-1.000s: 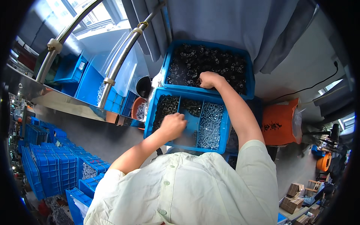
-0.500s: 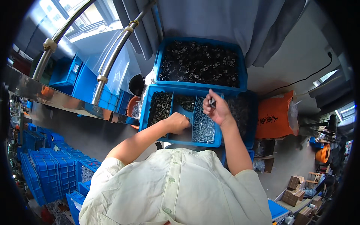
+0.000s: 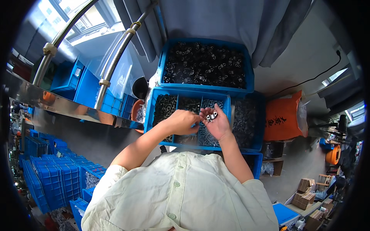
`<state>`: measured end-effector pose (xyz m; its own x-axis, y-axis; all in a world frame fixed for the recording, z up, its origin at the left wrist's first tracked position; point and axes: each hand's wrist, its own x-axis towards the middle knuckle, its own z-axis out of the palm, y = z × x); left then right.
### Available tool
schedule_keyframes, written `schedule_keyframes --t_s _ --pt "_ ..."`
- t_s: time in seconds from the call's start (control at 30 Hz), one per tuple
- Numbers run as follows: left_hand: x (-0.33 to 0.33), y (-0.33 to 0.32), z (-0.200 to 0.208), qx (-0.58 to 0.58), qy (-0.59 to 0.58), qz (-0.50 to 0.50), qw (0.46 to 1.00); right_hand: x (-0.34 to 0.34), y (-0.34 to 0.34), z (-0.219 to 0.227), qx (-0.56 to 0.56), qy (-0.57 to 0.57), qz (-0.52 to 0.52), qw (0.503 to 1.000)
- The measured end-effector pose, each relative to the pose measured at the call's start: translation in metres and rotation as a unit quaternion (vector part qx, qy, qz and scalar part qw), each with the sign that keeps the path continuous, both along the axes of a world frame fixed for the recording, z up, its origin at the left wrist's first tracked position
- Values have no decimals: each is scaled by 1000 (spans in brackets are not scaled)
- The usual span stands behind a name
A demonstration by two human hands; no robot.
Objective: The person picks screws, metal clips, and brackets from plastic bins and fits them together by hand to assemble hardware components, placing the assembled pieces into a bin compartment.
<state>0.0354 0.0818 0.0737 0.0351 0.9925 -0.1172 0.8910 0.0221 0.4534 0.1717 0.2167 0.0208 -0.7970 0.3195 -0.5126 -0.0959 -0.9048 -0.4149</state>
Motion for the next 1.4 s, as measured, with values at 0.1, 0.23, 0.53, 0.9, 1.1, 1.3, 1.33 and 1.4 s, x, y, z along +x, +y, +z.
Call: schedule_keyframes --t_s 0.1,0.23,0.53,0.9,1.1,1.3,1.33,1.4 --pt "-1 8 17 90 -82 8 993 -2 -8 -3 -19 48 42 998" --pt "3 14 14 173 -129 0 976 -12 -28 5 -85 49 13 995" --pt "-18 -52 4 234 -315 156 907 -20 -16 -8 -141 21 15 990" --pt "-12 -117 -25 300 -321 297 848 -74 -31 24 -81 -13 97 992" --pt "-46 -123 -35 404 -218 300 836 -213 -79 43 352 38 202 913" --pt "-55 -120 -56 385 -439 330 742 -261 -102 34 866 41 -6 498" --pt "-55 -119 -60 381 -481 327 718 -244 -100 49 836 77 -6 543" --pt "-57 -121 -61 376 -508 310 710 -206 -92 68 804 104 -12 585"
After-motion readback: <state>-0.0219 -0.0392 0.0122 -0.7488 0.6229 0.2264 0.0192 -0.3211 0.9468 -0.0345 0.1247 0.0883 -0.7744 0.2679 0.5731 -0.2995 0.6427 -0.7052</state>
